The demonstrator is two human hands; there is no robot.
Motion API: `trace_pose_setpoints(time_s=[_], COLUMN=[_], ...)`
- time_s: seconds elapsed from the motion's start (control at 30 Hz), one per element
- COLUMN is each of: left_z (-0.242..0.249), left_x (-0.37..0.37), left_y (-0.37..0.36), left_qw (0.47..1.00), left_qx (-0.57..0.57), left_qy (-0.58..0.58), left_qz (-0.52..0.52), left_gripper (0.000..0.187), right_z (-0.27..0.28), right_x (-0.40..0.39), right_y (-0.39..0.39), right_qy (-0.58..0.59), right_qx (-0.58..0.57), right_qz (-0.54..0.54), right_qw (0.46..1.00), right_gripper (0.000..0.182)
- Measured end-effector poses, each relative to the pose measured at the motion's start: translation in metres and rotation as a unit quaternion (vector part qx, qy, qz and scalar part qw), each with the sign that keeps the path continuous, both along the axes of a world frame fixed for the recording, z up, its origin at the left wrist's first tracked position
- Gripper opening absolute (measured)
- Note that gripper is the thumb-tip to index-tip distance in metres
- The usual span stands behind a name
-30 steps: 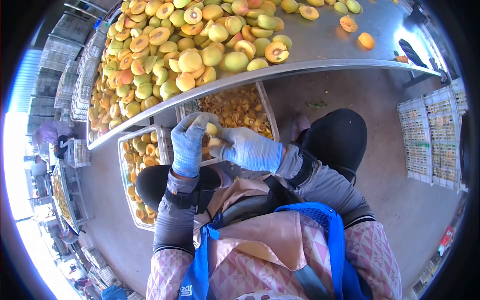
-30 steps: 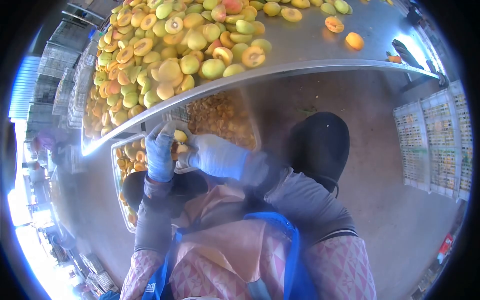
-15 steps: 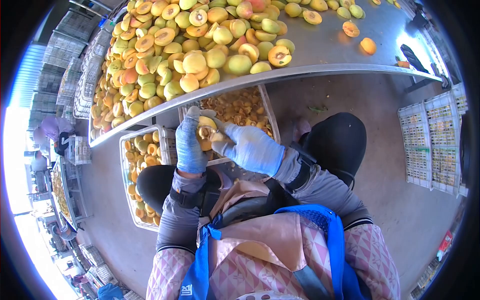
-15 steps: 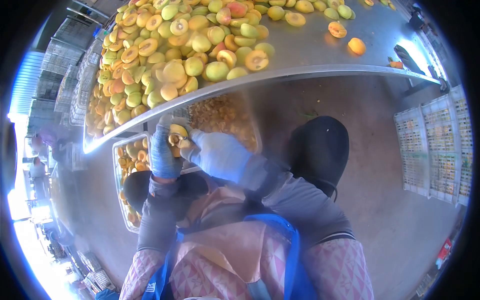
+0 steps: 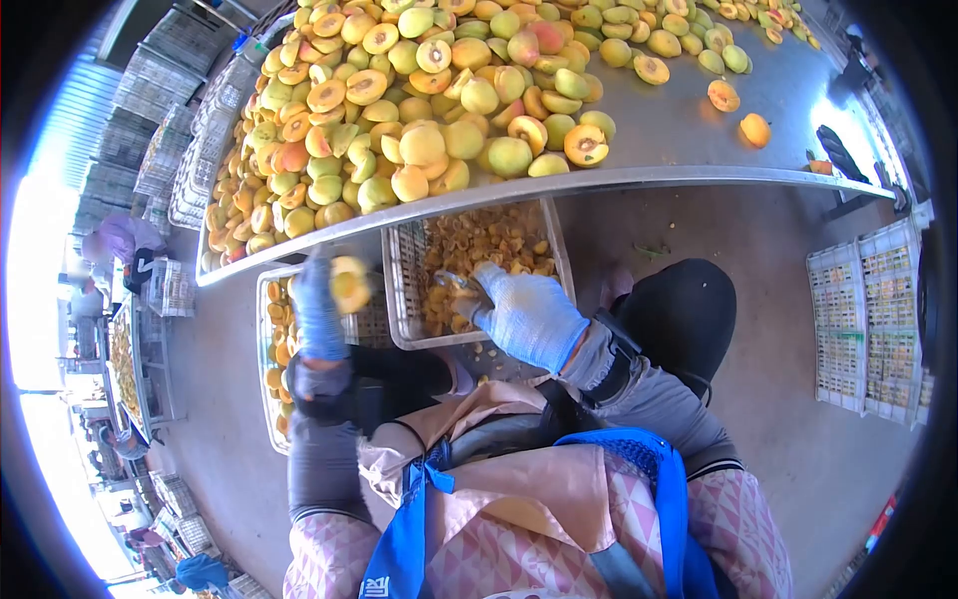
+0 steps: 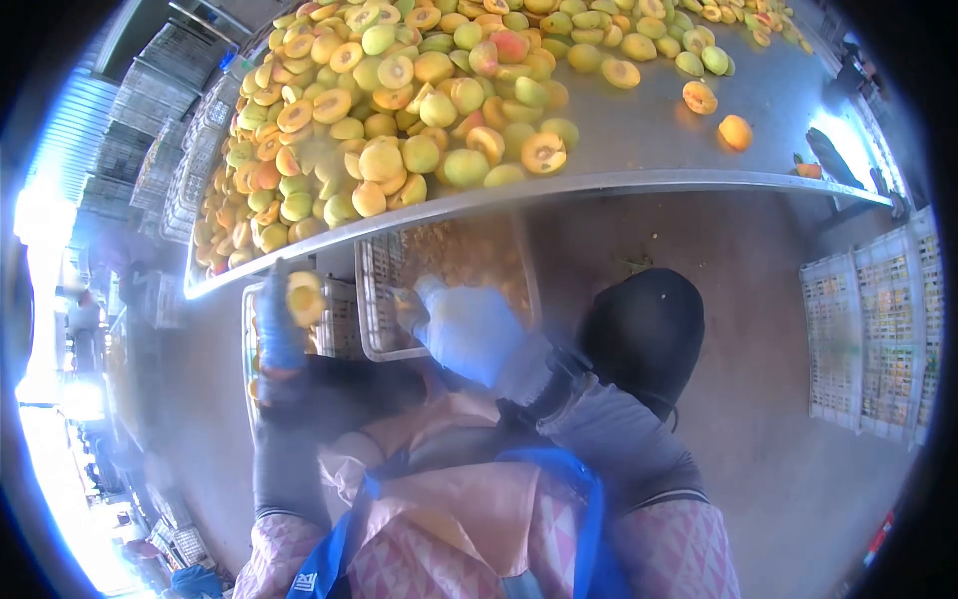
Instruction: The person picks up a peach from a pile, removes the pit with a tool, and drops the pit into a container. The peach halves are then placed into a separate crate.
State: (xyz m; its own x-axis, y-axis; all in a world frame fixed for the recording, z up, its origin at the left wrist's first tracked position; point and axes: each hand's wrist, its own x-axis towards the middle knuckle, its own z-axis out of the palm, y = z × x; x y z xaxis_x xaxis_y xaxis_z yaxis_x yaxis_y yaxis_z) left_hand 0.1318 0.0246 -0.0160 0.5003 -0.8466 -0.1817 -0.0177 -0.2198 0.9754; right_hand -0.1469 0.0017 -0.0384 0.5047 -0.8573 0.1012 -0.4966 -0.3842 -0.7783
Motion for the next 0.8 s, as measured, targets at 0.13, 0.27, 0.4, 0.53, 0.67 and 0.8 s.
trace_pose_setpoints(time_s=[0.13, 0.27, 0.4, 0.53, 0.67, 0.8], left_z=[-0.008, -0.015, -0.005, -0.013, -0.024, -0.030], left_x=[0.161, 0.219, 0.102, -0.031, -0.061, -0.032], left_y=[0.030, 0.049, -0.040, -0.111, -0.130, -0.106], left_qw=[0.966, 0.718, 0.879, 0.832, 0.832, 0.979], left_qx=[0.044, 0.163, 0.059, -0.012, 0.044, -0.082], left_qy=[-0.251, -0.676, -0.472, -0.541, -0.538, 0.033], left_qz=[0.046, 0.029, -0.013, -0.122, -0.131, -0.183], left_gripper=[0.033, 0.032, 0.038, 0.049, 0.051, 0.044], right_z=[-0.002, 0.003, 0.011, 0.006, -0.007, 0.004], right_x=[-0.009, -0.016, -0.016, -0.014, -0.013, -0.014], right_y=[0.001, 0.002, -0.001, -0.005, -0.006, -0.011], right_qy=[0.010, 0.025, 0.033, 0.024, -0.060, -0.132], right_qx=[-0.022, -0.027, 0.001, 0.027, 0.020, 0.034], right_qz=[-0.002, -0.005, 0.001, -0.035, -0.054, -0.054], right_qw=[1.000, 0.999, 0.999, 0.999, 0.997, 0.989], right_gripper=[0.038, 0.037, 0.032, 0.033, 0.034, 0.035])
